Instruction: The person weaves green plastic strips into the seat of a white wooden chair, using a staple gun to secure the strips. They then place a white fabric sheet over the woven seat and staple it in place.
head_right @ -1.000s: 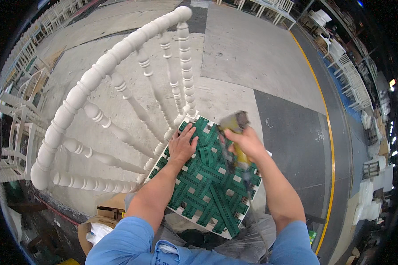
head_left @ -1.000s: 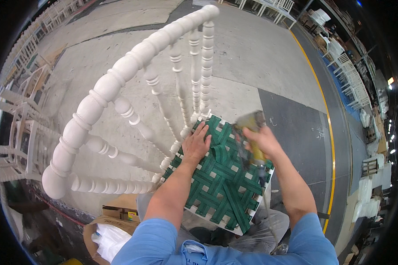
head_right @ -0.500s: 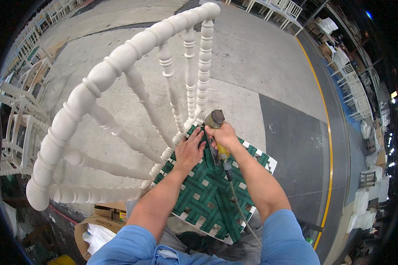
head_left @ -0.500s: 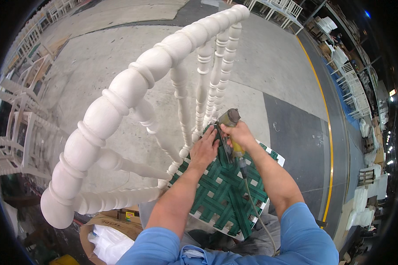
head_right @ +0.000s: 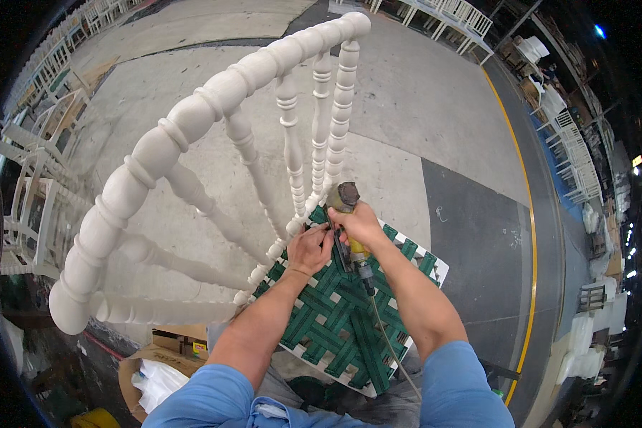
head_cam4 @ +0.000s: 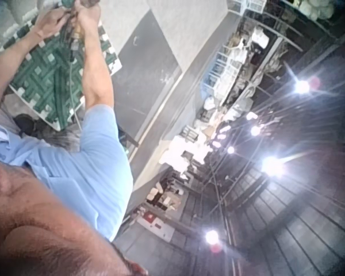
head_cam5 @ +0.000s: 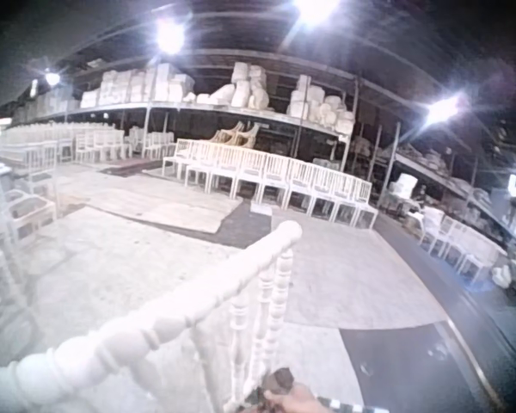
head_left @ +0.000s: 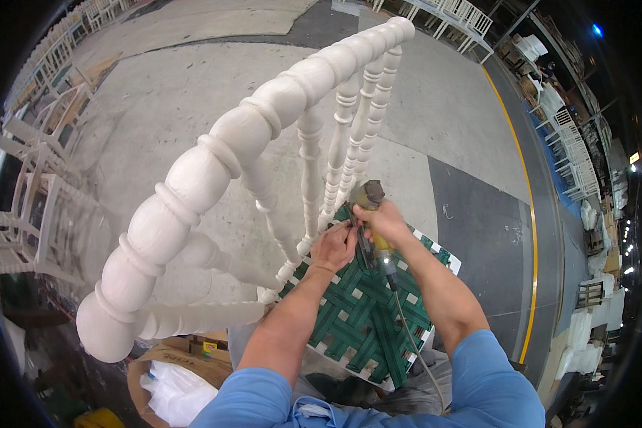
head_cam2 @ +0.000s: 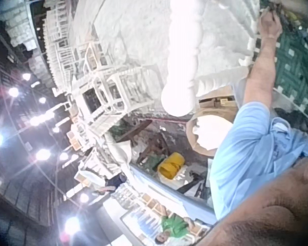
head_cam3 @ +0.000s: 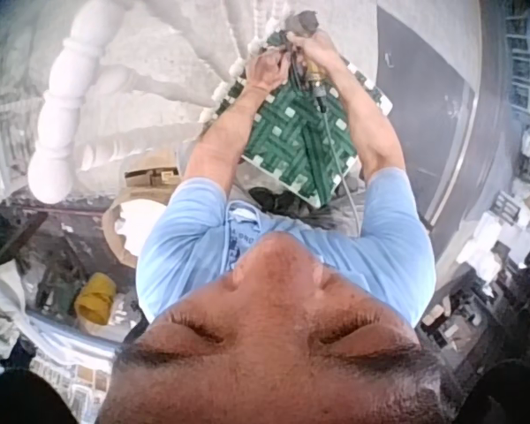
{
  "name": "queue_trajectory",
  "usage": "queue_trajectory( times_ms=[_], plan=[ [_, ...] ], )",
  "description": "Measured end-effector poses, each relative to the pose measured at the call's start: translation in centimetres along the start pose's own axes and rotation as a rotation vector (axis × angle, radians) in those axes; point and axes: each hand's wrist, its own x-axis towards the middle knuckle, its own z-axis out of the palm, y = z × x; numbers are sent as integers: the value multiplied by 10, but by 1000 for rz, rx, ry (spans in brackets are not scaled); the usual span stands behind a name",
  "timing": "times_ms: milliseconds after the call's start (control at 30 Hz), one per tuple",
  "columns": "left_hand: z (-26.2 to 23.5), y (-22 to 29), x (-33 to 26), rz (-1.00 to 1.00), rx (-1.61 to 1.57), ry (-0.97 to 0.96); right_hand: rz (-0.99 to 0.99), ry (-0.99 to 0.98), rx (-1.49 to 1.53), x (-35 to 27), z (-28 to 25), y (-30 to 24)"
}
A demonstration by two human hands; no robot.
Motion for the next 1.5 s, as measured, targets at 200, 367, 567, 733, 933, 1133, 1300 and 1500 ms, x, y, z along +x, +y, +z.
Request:
queue_trajectory(
  times_ms=[200,367,567,733,933,1133,1300,1500],
  plan=[
    [-6,0,0,3,2,-40,-2,-9,23,-4,3,1],
    [-3,2,0,-26,11,-76,-2,-2,7,-5,0,5],
    [4,-4,0,-9,-22,38,-26,45,-27,-6,-5,7],
    [0,-3,-1,-21,8,17,-25,80,-80,-7,-10,8],
    [1,1,-1,-1,51,-42,-68,108,129,-48,-38,10],
    [-1,-22,15,115,174,-6,40,311,317,-188,-99,15],
    [-22,-5,52,242,222,-98,5,568,347,-353,-164,61],
    [-76,58,-80,-293,-449,-546,255,1059,489,-545,-202,189]
  ],
)
